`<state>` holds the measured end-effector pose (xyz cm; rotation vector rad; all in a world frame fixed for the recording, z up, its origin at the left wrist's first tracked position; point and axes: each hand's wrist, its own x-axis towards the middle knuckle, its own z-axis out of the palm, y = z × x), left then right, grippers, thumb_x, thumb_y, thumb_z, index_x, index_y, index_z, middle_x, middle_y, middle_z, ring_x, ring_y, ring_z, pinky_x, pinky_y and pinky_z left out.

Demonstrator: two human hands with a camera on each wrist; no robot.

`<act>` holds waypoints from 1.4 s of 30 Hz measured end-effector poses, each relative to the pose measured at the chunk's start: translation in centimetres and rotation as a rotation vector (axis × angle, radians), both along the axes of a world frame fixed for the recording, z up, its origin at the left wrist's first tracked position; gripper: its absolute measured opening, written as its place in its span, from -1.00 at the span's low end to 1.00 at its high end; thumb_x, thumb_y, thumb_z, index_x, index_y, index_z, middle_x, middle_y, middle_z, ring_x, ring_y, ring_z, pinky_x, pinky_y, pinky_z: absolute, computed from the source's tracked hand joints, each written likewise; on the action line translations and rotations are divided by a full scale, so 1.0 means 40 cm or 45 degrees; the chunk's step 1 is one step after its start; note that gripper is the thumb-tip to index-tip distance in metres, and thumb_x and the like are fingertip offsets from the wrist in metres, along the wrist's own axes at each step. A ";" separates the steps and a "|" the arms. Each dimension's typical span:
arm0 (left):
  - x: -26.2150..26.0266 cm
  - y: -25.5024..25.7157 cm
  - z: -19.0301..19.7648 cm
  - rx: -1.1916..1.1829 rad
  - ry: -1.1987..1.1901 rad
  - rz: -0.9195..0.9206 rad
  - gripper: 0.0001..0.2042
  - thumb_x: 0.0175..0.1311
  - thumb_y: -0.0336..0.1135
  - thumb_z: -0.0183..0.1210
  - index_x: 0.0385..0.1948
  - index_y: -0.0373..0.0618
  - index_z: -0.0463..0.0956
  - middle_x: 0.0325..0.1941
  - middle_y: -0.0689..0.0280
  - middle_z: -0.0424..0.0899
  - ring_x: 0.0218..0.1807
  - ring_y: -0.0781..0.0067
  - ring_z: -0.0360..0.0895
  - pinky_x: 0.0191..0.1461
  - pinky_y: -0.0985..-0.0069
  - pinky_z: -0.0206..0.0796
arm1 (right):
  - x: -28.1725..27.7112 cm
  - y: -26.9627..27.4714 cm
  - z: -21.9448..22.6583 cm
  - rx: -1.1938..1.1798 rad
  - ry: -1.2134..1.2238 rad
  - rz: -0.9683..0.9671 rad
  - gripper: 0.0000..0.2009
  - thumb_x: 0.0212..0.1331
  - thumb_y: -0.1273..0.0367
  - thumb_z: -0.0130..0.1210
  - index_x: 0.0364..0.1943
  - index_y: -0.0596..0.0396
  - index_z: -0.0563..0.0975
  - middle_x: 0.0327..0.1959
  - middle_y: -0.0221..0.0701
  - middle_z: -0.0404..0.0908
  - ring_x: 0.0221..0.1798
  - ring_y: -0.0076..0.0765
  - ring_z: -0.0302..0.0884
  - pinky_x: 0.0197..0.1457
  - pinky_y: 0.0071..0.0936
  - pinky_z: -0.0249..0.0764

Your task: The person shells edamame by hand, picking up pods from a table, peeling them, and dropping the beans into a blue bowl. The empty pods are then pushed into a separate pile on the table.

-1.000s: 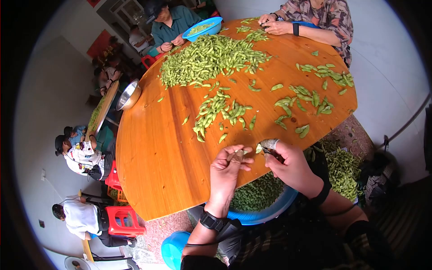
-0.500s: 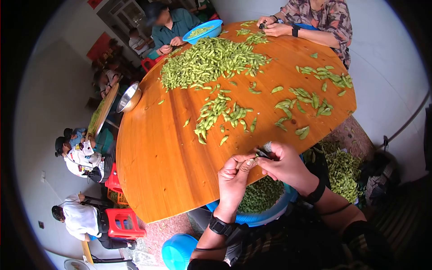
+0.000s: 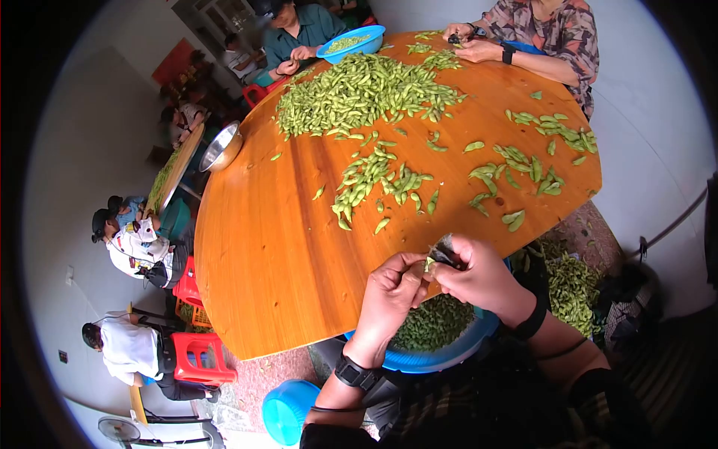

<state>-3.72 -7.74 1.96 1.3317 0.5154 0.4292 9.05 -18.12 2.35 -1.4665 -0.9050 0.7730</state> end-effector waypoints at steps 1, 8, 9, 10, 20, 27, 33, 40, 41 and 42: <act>-0.005 0.000 -0.004 0.000 0.003 0.003 -0.82 0.42 -0.41 -0.06 -0.16 -0.29 0.51 -0.53 0.45 0.48 -0.59 0.75 0.26 -0.52 0.76 0.11 | 0.003 -0.003 0.017 -0.030 0.160 0.016 -0.79 0.11 0.43 0.13 -0.54 0.15 0.34 -0.68 -0.53 0.37 -0.58 -0.71 0.28 -0.55 -0.56 0.24; -0.088 -0.034 0.022 0.815 0.473 -0.149 -0.79 0.24 -0.34 0.18 -0.19 -0.28 0.53 -0.38 0.08 0.67 -0.24 0.14 0.66 -0.24 0.36 0.45 | 0.204 -0.024 0.005 -0.175 -0.189 -0.410 -0.79 0.25 0.33 0.07 -0.46 0.17 0.44 -0.66 -0.53 0.39 -0.62 -0.67 0.36 -0.54 -0.57 0.28; -0.078 -0.014 0.035 0.818 0.474 -0.147 -0.79 0.24 -0.34 0.18 -0.19 -0.28 0.53 -0.38 0.08 0.67 -0.24 0.14 0.66 -0.24 0.36 0.45 | 0.239 -0.031 -0.016 -0.124 -0.219 -0.438 -0.78 0.27 0.31 0.05 -0.44 0.19 0.44 -0.67 -0.53 0.38 -0.63 -0.67 0.35 -0.54 -0.56 0.28; -0.063 0.006 0.048 1.001 0.571 -0.024 -0.80 0.22 -0.35 0.19 -0.21 -0.27 0.53 -0.35 0.06 0.65 -0.25 0.04 0.63 -0.23 0.31 0.46 | 0.266 -0.037 -0.039 -0.121 -0.219 -0.436 -0.78 0.27 0.31 0.05 -0.44 0.19 0.44 -0.67 -0.53 0.38 -0.63 -0.67 0.35 -0.54 -0.56 0.28; 0.075 0.211 -0.028 1.662 0.541 0.247 -0.94 0.17 -0.47 0.14 -0.38 -0.25 0.49 -0.23 0.00 0.55 -0.26 -0.16 0.54 -0.22 0.13 0.43 | 0.167 -0.059 -0.007 -0.086 0.011 -0.146 -0.72 0.34 0.44 -0.12 0.09 0.12 0.44 -0.53 -0.48 0.51 -0.67 -0.67 0.42 -0.64 -0.69 0.34; 0.062 0.060 -0.011 0.621 0.144 0.107 -0.86 0.35 -0.46 0.07 -0.18 -0.26 0.58 -0.47 0.38 0.56 -0.51 0.71 0.43 -0.46 0.68 0.31 | 0.076 0.009 -0.026 -0.036 0.296 0.209 -0.81 0.34 0.44 -0.09 -0.06 0.21 0.47 -0.52 -0.47 0.54 -0.65 -0.66 0.46 -0.66 -0.70 0.35; 0.028 0.031 -0.050 0.943 0.108 0.109 -0.73 0.28 -0.53 0.10 0.01 -0.26 0.52 -0.47 0.26 0.50 -0.51 0.56 0.50 -0.43 0.61 0.35 | 0.052 0.008 -0.036 -0.029 0.337 0.219 -0.86 0.32 0.45 -0.06 -0.22 0.22 0.52 -0.55 -0.51 0.52 -0.64 -0.68 0.43 -0.65 -0.69 0.32; 0.028 -0.001 -0.050 1.319 0.088 0.234 -0.72 0.21 -0.54 0.14 -0.03 -0.25 0.51 -0.36 0.10 0.57 -0.37 0.19 0.61 -0.28 0.43 0.45 | 0.033 -0.003 -0.023 -0.061 0.260 0.231 -0.89 0.29 0.48 -0.03 -0.31 0.23 0.51 -0.59 -0.52 0.49 -0.63 -0.70 0.40 -0.58 -0.69 0.30; 0.028 -0.002 -0.051 1.326 0.083 0.249 -0.74 0.20 -0.55 0.13 -0.06 -0.25 0.51 -0.35 0.10 0.57 -0.36 0.17 0.61 -0.28 0.42 0.45 | 0.030 -0.003 -0.026 -0.064 0.258 0.232 -0.89 0.29 0.48 -0.03 -0.31 0.23 0.51 -0.59 -0.52 0.49 -0.63 -0.70 0.40 -0.58 -0.69 0.30; 0.028 -0.003 -0.052 1.332 0.079 0.262 -0.76 0.19 -0.55 0.13 -0.09 -0.25 0.51 -0.35 0.09 0.57 -0.34 0.15 0.62 -0.28 0.41 0.45 | 0.026 -0.002 -0.030 -0.027 0.292 0.214 -0.90 0.29 0.49 -0.02 -0.30 0.23 0.51 -0.59 -0.53 0.48 -0.63 -0.70 0.39 -0.58 -0.69 0.30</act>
